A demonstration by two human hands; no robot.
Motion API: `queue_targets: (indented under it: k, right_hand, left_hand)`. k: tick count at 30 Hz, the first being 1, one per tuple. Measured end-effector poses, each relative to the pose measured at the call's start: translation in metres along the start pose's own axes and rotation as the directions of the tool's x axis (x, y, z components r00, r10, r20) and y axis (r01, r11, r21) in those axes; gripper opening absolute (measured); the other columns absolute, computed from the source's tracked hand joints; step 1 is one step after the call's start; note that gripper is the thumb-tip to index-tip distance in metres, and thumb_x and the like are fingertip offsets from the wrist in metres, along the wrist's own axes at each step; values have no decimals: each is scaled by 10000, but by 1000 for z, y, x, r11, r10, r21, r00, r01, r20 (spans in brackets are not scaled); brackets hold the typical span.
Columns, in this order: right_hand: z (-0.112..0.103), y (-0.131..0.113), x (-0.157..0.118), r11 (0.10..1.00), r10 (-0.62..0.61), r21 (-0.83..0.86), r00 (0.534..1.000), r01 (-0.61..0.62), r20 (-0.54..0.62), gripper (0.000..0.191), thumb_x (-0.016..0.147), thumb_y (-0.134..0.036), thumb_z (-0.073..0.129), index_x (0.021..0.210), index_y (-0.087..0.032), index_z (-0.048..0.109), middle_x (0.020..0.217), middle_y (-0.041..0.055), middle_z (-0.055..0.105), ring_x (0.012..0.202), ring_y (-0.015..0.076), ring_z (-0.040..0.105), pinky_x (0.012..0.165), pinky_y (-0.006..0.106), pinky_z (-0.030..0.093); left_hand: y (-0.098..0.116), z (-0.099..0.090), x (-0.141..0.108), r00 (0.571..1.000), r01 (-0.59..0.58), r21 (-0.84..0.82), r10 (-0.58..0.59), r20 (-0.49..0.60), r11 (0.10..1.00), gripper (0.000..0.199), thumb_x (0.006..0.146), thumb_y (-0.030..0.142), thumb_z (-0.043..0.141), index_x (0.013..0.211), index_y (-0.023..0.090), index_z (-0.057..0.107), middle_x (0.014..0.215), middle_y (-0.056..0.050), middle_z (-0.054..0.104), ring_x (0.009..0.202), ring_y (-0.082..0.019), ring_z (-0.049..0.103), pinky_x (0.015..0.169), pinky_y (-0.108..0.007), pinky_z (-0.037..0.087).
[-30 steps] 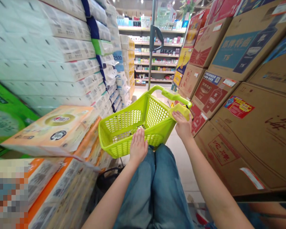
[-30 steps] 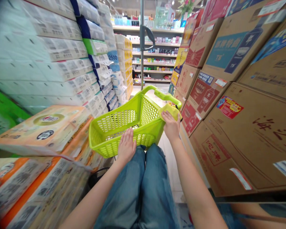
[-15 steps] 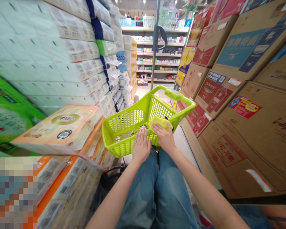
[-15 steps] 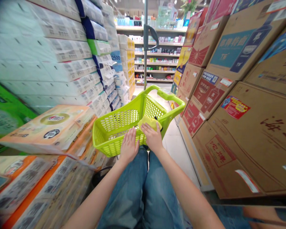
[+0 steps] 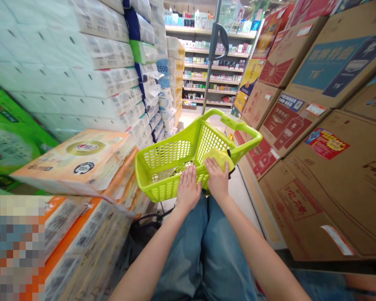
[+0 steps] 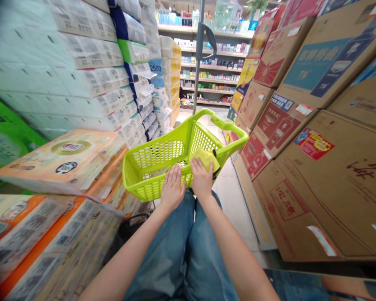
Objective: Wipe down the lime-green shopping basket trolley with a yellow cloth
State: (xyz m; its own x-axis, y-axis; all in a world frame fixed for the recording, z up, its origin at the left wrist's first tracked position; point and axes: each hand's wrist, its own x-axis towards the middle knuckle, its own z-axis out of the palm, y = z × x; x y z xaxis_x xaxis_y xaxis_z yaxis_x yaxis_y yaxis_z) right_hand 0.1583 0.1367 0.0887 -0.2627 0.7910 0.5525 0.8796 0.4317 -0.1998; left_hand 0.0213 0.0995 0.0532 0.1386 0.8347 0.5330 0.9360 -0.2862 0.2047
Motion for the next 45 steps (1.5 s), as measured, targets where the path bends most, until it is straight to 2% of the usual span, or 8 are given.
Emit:
queue_targets:
  k: [4, 8, 14, 18, 25, 30, 36, 45]
  right_hand:
    - [8, -25, -7, 991, -127, 61, 989, 123, 79, 612, 836, -47, 418, 1422, -206, 492, 1463, 78, 530, 1401, 203, 431, 1226, 522, 35]
    - [-19, 22, 4, 977, -212, 0, 971, 213, 115, 649, 811, -8, 390, 1410, -233, 501, 1432, 61, 565, 1373, 195, 469, 1218, 542, -23]
    - [-48, 93, 32, 990, 78, -111, 991, -90, -110, 597, 790, -21, 394, 1309, -234, 595, 1353, 52, 636, 1317, 230, 529, 1189, 609, 38]
    - [-21, 52, 27, 986, 158, -32, 978, -164, -135, 597, 780, -16, 408, 1313, -211, 593, 1367, 79, 623, 1344, 247, 497, 1190, 604, 41]
    - [14, -32, -1, 992, -69, 108, 996, 62, 54, 538, 872, -77, 413, 1374, -223, 539, 1408, 67, 589, 1365, 202, 471, 1227, 514, 25]
    - [-24, 30, 13, 980, -199, 27, 974, 197, 112, 623, 816, -11, 411, 1376, -253, 540, 1391, 55, 604, 1344, 209, 501, 1216, 558, -34]
    - [-57, 95, 31, 992, 92, -73, 991, -99, -93, 602, 799, -21, 400, 1331, -236, 583, 1367, 55, 624, 1333, 236, 516, 1195, 611, -20]
    - [14, -21, -5, 997, 1, 82, 1000, -3, 25, 608, 835, -48, 405, 1408, -218, 514, 1447, 64, 549, 1405, 194, 426, 1233, 504, 60]
  left_hand:
    - [-5, 0, -1, 1000, -9, 6, 9, 7, 1000, 628, 977, 263, 336, 1553, 85, 162, 1599, -151, 298, 1506, -242, 211, 1218, -471, 250]
    - [-6, -1, 0, 1000, -2, 15, 2, 10, 1000, 595, 1000, 293, 305, 1546, 86, 195, 1595, -137, 315, 1502, -232, 227, 1223, -453, 242]
    - [0, 0, 2, 1000, 2, 15, -3, 9, 1000, 586, 1006, 306, 302, 1539, 78, 216, 1593, -131, 320, 1497, -232, 238, 1222, -442, 245]
    - [1, 1, 2, 1000, 5, 16, -5, 12, 1000, 588, 1004, 303, 301, 1539, 76, 214, 1596, -139, 312, 1498, -238, 238, 1220, -445, 248]
    - [-6, -2, 0, 1000, -27, 17, 26, 15, 1000, 622, 974, 252, 333, 1548, 74, 175, 1591, -157, 315, 1493, -251, 249, 1213, -461, 256]
    - [-9, -2, -1, 1000, -27, 21, 27, -1, 999, 615, 990, 276, 314, 1561, 117, 148, 1589, -141, 325, 1485, -245, 273, 1205, -469, 271]
    - [-4, 0, 0, 1000, -18, 10, 18, 1, 1000, 606, 994, 282, 320, 1553, 101, 173, 1594, -141, 315, 1495, -242, 246, 1218, -456, 245]
    - [-7, 1, 0, 999, -31, -1, 31, 8, 1000, 637, 975, 260, 331, 1562, 113, 134, 1595, -140, 314, 1495, -248, 246, 1212, -473, 254]
